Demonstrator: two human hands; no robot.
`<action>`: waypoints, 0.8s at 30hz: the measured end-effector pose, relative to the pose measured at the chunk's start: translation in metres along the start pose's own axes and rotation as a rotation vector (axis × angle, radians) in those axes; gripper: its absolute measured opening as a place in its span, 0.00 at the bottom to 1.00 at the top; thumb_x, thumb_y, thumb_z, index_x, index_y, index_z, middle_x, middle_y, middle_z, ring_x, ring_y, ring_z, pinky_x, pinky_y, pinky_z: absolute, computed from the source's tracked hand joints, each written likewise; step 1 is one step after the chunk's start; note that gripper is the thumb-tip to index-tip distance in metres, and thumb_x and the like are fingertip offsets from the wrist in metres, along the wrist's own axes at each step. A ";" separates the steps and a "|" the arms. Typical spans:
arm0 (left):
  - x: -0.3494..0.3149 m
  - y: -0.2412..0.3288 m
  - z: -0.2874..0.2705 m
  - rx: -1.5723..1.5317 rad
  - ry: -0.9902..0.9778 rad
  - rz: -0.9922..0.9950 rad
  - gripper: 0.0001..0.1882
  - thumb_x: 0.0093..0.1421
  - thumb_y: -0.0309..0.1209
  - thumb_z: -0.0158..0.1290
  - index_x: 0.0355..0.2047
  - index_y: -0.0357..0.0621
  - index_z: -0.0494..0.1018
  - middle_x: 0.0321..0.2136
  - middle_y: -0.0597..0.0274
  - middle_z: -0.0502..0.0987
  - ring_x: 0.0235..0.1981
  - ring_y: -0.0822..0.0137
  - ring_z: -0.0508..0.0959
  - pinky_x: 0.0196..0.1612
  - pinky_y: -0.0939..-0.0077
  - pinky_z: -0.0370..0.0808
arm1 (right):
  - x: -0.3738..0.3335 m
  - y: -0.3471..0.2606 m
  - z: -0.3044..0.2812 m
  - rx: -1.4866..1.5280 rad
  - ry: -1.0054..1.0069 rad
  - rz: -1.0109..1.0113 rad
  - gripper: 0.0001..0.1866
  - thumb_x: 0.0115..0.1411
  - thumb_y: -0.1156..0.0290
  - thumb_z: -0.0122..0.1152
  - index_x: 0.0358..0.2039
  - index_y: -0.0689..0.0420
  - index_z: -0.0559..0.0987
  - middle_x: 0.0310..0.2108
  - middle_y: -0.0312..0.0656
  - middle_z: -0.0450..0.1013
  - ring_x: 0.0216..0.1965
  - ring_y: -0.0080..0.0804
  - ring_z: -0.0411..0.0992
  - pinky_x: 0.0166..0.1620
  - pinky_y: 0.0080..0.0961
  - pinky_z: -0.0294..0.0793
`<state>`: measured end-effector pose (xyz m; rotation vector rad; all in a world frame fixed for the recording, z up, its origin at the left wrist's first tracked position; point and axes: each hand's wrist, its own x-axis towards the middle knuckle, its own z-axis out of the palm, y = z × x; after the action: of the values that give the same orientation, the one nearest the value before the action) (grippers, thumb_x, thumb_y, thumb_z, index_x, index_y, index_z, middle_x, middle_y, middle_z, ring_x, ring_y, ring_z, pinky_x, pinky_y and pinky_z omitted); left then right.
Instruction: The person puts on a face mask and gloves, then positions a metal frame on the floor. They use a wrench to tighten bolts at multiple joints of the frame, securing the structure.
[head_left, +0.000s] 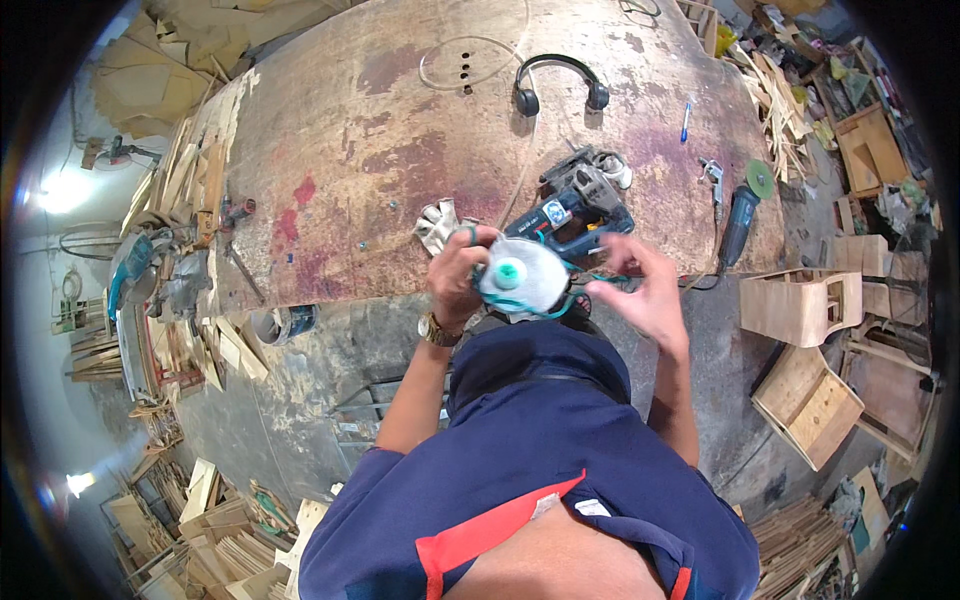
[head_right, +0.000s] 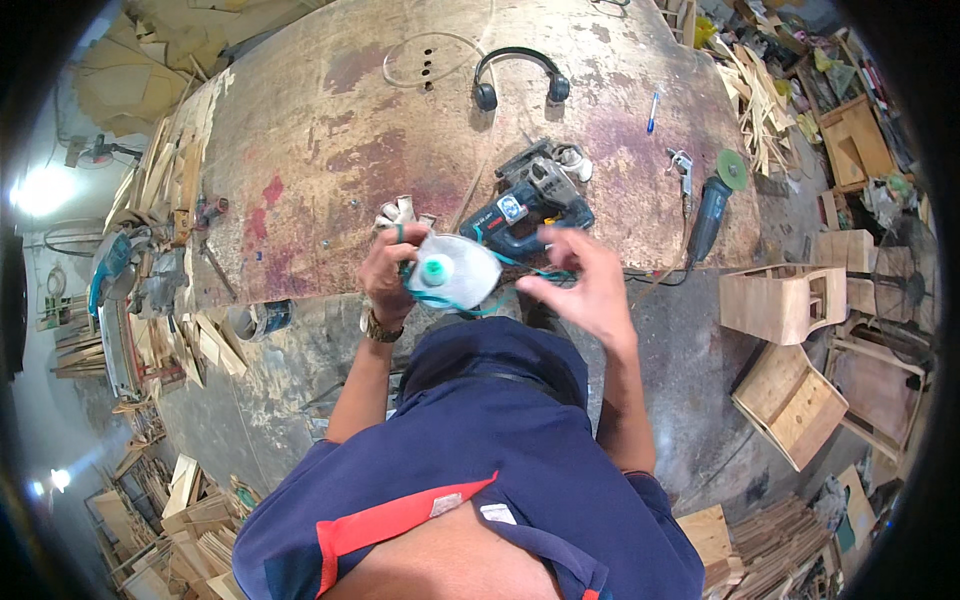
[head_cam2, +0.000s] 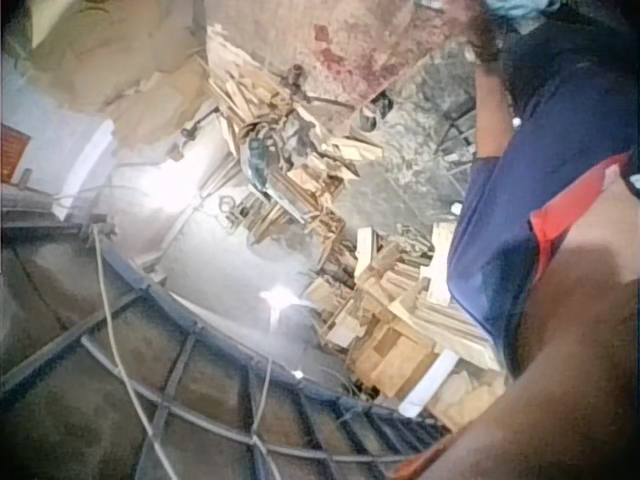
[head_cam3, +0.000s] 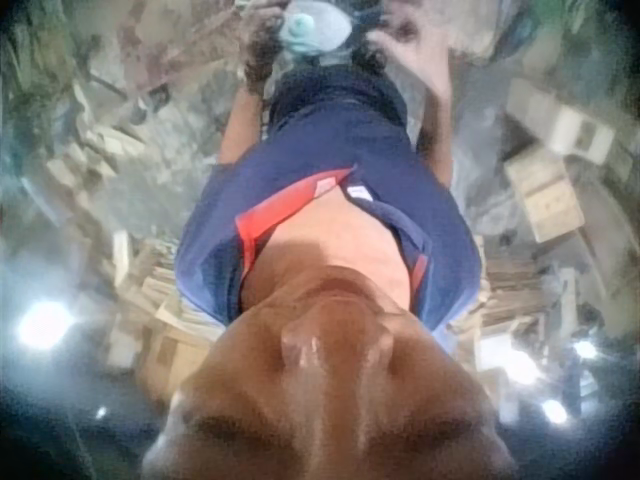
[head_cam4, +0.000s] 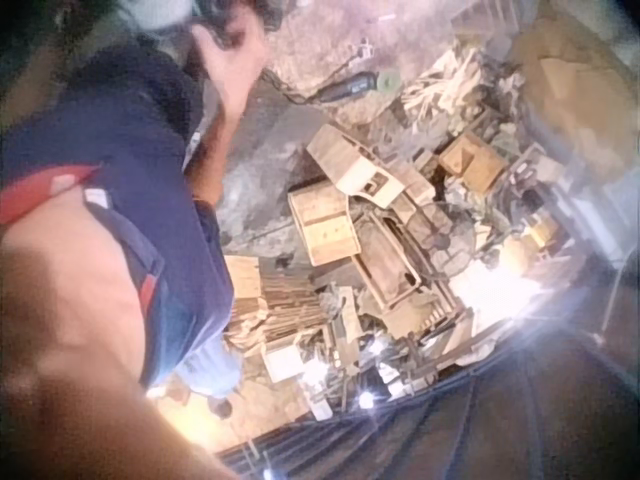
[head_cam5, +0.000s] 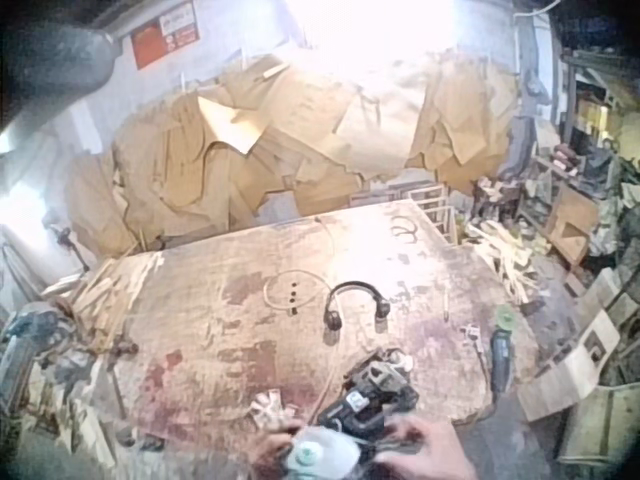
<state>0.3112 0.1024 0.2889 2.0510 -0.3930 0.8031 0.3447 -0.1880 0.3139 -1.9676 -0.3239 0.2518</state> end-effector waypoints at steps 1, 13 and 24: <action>0.003 0.009 0.003 0.022 -0.087 0.007 0.14 0.51 0.22 0.66 0.33 0.41 0.71 0.41 0.53 0.83 0.39 0.54 0.86 0.39 0.63 0.83 | 0.004 -0.022 0.005 -0.272 0.107 -0.296 0.44 0.43 0.55 0.85 0.60 0.55 0.77 0.53 0.48 0.77 0.51 0.42 0.80 0.48 0.40 0.80; 0.027 0.020 -0.017 -0.296 -0.312 -0.464 0.17 0.59 0.31 0.67 0.22 0.41 0.70 0.31 0.59 0.75 0.30 0.65 0.76 0.37 0.74 0.73 | 0.016 0.013 0.002 0.430 -0.046 0.266 0.12 0.57 0.76 0.62 0.41 0.65 0.84 0.34 0.38 0.83 0.34 0.24 0.80 0.38 0.25 0.80; 0.056 0.073 -0.023 -1.182 -0.282 -0.992 0.05 0.66 0.24 0.62 0.35 0.36 0.77 0.33 0.55 0.83 0.33 0.66 0.85 0.38 0.74 0.85 | 0.021 0.003 0.028 0.021 0.023 0.096 0.28 0.56 0.75 0.62 0.59 0.61 0.71 0.50 0.50 0.78 0.50 0.35 0.77 0.53 0.33 0.77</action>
<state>0.3039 0.0806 0.3806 0.9670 0.0606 -0.3245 0.3560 -0.1584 0.2993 -1.9661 -0.2109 0.2926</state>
